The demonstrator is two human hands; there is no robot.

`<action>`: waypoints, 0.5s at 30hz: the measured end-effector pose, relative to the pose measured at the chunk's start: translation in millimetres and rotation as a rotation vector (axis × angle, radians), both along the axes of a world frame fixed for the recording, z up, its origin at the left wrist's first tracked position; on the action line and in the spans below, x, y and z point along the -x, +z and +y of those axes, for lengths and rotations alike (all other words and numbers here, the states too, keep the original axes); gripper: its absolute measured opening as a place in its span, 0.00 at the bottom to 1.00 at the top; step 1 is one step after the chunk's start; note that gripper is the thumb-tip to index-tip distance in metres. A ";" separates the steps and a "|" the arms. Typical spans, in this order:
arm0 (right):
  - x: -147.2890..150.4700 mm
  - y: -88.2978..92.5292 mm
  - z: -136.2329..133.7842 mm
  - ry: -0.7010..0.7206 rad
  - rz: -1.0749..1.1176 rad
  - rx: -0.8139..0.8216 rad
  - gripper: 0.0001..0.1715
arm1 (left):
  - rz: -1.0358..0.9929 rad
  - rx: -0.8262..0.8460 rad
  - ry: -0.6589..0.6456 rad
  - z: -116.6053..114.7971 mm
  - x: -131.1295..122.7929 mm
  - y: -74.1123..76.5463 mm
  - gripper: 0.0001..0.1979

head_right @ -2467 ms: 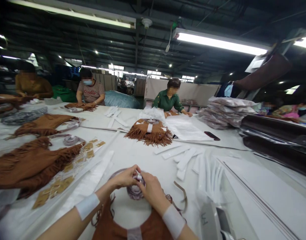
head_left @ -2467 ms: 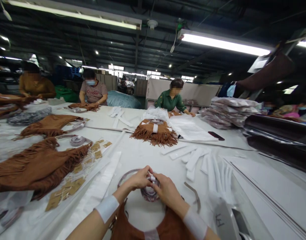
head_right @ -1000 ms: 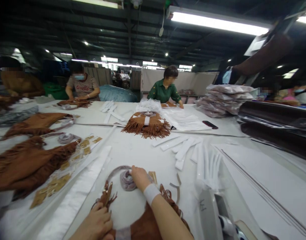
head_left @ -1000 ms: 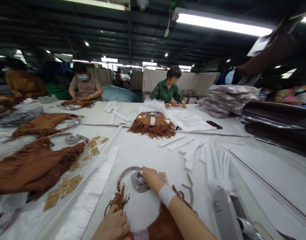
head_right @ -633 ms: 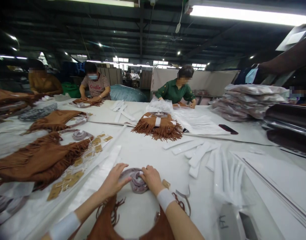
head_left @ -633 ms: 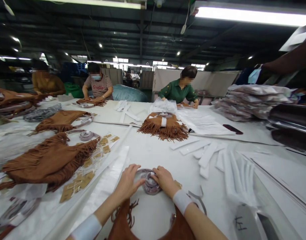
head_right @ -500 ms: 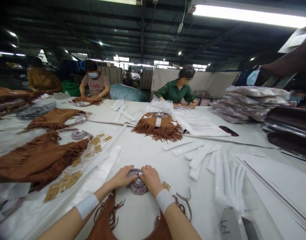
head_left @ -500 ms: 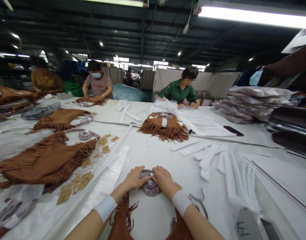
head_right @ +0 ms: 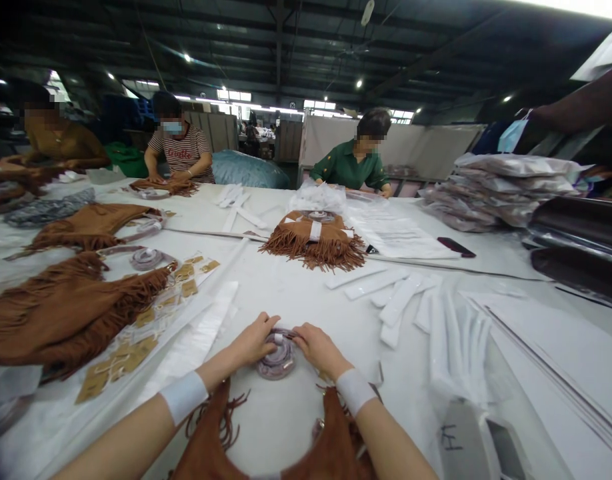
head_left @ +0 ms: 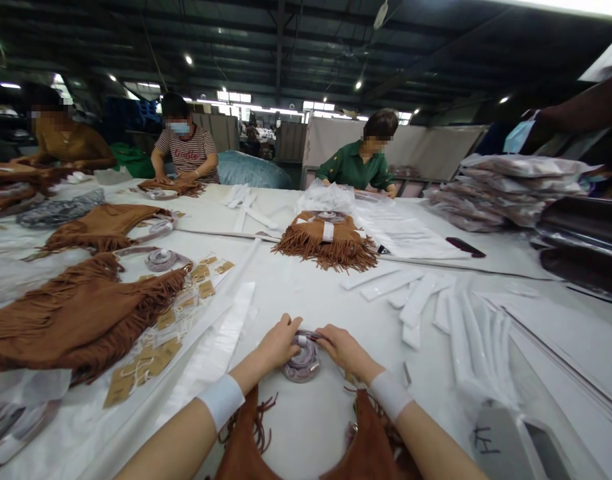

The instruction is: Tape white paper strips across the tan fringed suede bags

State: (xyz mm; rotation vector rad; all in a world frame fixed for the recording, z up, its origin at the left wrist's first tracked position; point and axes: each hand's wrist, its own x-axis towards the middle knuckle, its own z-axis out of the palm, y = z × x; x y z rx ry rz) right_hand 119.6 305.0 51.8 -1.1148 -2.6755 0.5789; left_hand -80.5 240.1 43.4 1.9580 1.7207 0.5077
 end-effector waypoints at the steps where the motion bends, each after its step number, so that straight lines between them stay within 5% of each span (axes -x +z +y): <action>1: -0.2 -1.1 -0.2 -0.022 0.019 0.007 0.13 | -0.017 -0.014 -0.006 -2.1 0.6 -0.7 0.31; 9: 3.2 -0.5 10.9 -0.052 0.106 0.080 0.21 | -0.095 -0.094 -0.083 -6.3 4.3 -7.2 0.17; 15: -0.2 -4.7 14.9 -0.019 0.082 0.085 0.16 | -0.036 -0.054 -0.091 6.1 -2.1 -8.8 0.12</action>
